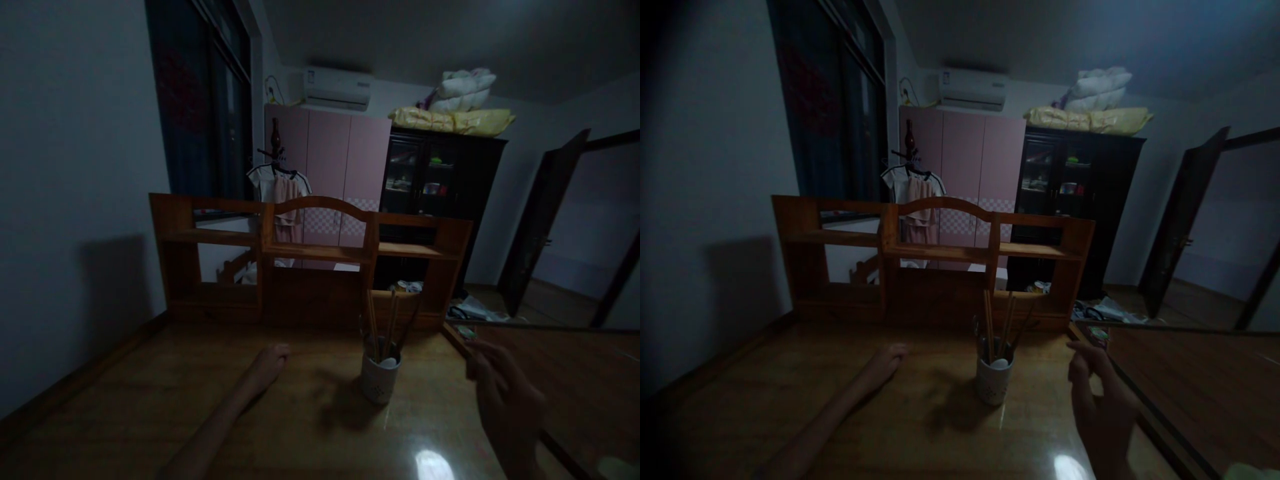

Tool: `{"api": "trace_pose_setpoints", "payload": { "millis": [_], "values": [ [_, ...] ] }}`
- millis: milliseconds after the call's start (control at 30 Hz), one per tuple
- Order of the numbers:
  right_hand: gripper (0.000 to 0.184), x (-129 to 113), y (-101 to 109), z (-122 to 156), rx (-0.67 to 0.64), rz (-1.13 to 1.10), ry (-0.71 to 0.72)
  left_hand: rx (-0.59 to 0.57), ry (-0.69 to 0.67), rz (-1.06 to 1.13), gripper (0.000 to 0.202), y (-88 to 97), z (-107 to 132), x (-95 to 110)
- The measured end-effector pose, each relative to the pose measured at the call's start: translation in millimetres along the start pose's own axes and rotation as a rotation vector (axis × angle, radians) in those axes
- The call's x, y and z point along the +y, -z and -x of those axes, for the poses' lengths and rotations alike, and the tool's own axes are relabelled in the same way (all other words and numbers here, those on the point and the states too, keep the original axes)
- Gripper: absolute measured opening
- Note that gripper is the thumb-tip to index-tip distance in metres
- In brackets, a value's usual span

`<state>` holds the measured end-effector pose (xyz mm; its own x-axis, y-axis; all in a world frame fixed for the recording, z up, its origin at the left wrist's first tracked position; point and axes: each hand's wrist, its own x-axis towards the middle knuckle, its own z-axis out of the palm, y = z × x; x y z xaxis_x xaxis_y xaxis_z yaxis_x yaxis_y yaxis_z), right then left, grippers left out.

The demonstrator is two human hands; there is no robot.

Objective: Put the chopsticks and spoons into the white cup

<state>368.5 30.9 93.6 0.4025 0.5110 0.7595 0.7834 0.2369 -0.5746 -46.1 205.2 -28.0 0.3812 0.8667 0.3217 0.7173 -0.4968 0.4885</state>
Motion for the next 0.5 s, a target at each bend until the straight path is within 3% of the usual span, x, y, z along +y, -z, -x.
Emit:
{"api": "trace_pose_setpoints", "payload": {
  "millis": [100,200,400,500],
  "values": [
    [0.037,31,-30,-6,-0.243,-0.036,-0.110,-0.009,0.005,-0.007,0.021,-0.2,1,1],
    [0.035,52,-49,15,-0.325,0.006,-0.097,-0.018,0.013,-0.017,0.023,-1.2,1,2],
    [0.027,48,-60,43,-0.502,-0.125,-0.082,-0.009,0.044,-0.028,0.027,-7.3,5,8],
    [0.036,49,-68,47,-0.612,-0.306,-0.152,-0.022,0.047,-0.022,0.026,-7.4,5,10]
  ]
}}
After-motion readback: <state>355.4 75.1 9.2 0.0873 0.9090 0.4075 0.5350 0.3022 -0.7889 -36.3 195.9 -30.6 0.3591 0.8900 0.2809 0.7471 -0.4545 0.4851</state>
